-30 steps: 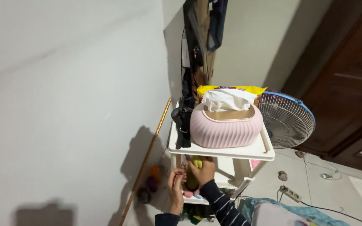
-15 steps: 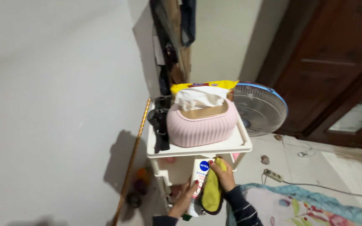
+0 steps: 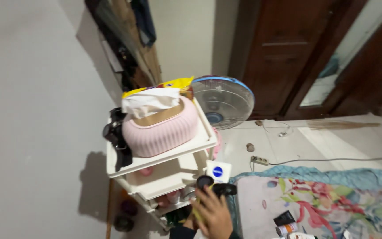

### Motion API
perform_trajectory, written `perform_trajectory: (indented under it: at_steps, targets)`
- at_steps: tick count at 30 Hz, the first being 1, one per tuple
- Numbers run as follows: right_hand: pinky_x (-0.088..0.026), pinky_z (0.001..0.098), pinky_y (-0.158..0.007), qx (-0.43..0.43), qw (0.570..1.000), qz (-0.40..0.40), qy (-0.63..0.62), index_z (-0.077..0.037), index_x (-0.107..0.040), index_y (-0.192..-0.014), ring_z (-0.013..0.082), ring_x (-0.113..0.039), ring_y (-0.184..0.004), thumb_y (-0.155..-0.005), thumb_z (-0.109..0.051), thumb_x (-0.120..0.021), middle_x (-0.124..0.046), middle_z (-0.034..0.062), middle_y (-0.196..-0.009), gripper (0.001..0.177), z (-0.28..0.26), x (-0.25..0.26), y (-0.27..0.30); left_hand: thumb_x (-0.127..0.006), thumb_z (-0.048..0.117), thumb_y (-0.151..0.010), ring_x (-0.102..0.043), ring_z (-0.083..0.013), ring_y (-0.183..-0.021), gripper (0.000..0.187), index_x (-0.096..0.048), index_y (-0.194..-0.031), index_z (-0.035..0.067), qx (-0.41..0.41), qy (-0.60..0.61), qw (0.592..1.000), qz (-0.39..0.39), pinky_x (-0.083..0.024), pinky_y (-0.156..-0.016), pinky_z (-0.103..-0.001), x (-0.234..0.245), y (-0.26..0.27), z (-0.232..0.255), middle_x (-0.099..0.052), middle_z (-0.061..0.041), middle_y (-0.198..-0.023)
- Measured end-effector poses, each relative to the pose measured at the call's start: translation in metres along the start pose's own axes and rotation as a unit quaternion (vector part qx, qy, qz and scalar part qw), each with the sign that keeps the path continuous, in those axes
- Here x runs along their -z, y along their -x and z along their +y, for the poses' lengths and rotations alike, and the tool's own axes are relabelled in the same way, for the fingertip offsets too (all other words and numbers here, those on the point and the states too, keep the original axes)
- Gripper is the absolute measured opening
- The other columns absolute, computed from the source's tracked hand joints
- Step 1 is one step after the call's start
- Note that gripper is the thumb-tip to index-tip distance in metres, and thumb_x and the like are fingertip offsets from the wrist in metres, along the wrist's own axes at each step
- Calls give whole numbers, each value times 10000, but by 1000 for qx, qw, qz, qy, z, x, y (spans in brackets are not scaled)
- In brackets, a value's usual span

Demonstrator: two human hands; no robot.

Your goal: The recorder wipes down various household items including a lotion tube, a tissue box, a snack package, and a clock using a cloth.

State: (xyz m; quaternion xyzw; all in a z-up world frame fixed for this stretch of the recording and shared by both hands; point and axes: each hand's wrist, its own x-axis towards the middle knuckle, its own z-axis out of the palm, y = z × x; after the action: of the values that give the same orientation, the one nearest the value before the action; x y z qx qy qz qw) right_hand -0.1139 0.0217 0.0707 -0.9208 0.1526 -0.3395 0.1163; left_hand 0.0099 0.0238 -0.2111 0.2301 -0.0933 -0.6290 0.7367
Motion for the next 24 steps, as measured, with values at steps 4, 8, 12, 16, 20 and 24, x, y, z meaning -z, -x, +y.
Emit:
perform_trajectory:
  at_steps: [4,8,12,16,20,24]
  targets:
    - [-278,641,-1054,-124,988,49,73,-220,-727,-1187,349,-424,-1403,-788,-250,-708,-581,66,-1413,401,21,61,-55,-234,604,-1010,-495,-232,-1384,736,-342,-1555,122,75,-142,986,36,-438,-1124,-372,-124,5,27,-460,-128,-1554]
    - [-326,543,-1152,-145,974,160,74,-191,-656,-1335,394,-367,-1457,-893,-256,-659,-526,86,-1490,447,42,83,-60,-237,556,-1072,-467,-194,-1439,719,-329,-1583,59,-3,-323,946,-29,-359,-1185,-321,-172,10,31,-448,-120,-1609]
    - [-321,515,-1110,-147,985,93,15,-200,-644,-1376,379,-364,-1457,-878,-240,-666,-492,87,-1536,501,21,64,-20,-298,516,-1031,-519,-224,-1309,662,-298,-1575,139,62,-218,974,21,-430,-1085,-405,-169,2,29,-477,-117,-1502]
    - [-302,530,-1127,-118,991,64,16,-191,-657,-1365,368,-362,-1458,-868,-251,-669,-500,83,-1521,501,16,60,4,-289,562,-1018,-523,-239,-1317,705,-299,-1575,131,80,-178,980,24,-435,-1093,-408,-121,-12,-2,-474,-127,-1504]
    - [-304,561,-1089,-128,980,125,84,-230,-701,-1265,399,-388,-1382,-792,-281,-711,-538,89,-1455,476,31,81,-21,-259,586,-1029,-520,-220,-1363,725,-287,-1584,120,105,-177,979,10,-438,-1126,-365,-130,-14,-5,-469,-111,-1538]
    - [-528,418,-853,-282,952,112,45,-246,-721,-1196,313,-515,-1218,-745,-340,-771,-581,81,-1293,463,45,103,-51,-243,453,-1099,-476,-159,-1436,621,-282,-1600,87,6,-343,936,-83,-408,-1176,-289,-176,-2,17,-453,-103,-1592]
